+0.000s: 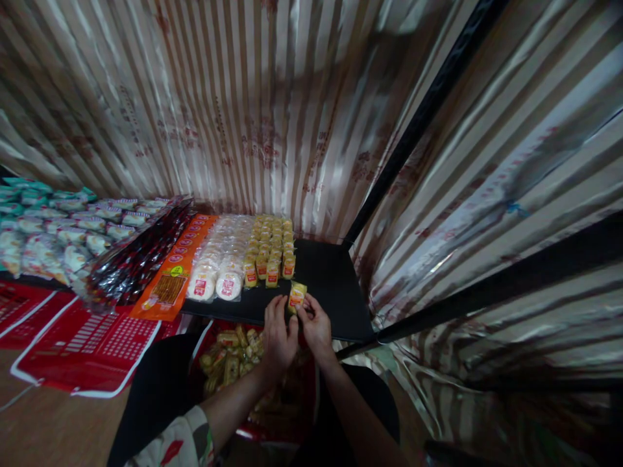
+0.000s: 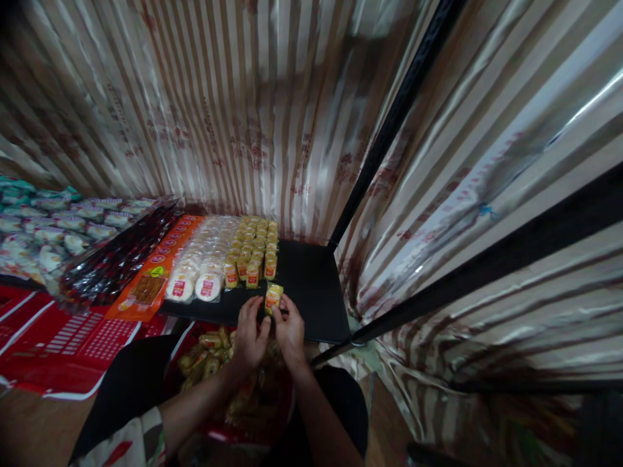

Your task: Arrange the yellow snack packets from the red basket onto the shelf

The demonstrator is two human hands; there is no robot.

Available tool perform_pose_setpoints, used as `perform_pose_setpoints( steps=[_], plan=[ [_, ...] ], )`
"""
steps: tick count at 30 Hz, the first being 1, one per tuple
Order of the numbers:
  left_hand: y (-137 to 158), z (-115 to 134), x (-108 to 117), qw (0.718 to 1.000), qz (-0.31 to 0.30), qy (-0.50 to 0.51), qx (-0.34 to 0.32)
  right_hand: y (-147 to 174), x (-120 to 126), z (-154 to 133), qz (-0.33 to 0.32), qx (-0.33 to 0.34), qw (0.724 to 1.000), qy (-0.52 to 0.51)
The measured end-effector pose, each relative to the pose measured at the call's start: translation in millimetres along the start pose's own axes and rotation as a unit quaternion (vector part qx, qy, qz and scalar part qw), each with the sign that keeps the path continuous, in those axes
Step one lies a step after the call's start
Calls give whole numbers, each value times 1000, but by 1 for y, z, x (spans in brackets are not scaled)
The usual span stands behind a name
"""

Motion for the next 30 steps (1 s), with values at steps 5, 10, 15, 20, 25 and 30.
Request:
perform_pose_setpoints(
  steps=[5, 10, 15, 20, 25, 30],
  plan=[
    [-14, -6, -21, 998, -53, -15, 40, -29, -12, 3, 13, 24, 998, 57],
    [-26, -12, -31, 996, -69, -18, 52, -47, -25, 3, 10, 49, 993, 111],
    [-34, -20, -38, 995, -79, -19, 50, -56, -34, 2, 13, 63, 989, 136],
    [-38, -24, -41, 996, -76, -12, 42, -61, -40, 3, 1, 71, 987, 146],
    [-40, -26, -42, 996, -83, -3, 39, -64, -44, 0, -4, 80, 982, 172],
    [-39, -36, -44, 998, -58, 19, 27, -63, -48, 0, -5, 100, 979, 180]
  ],
)
Point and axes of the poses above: each hand's wrist, its own y-axis away from the middle knuckle, its own x-axis out of the back of the hand, z = x × y, the point moved 2 cm from there along -y, towards the middle knuckle, and after that the axes turned 11 degrees about z, right-handed, at the moved point
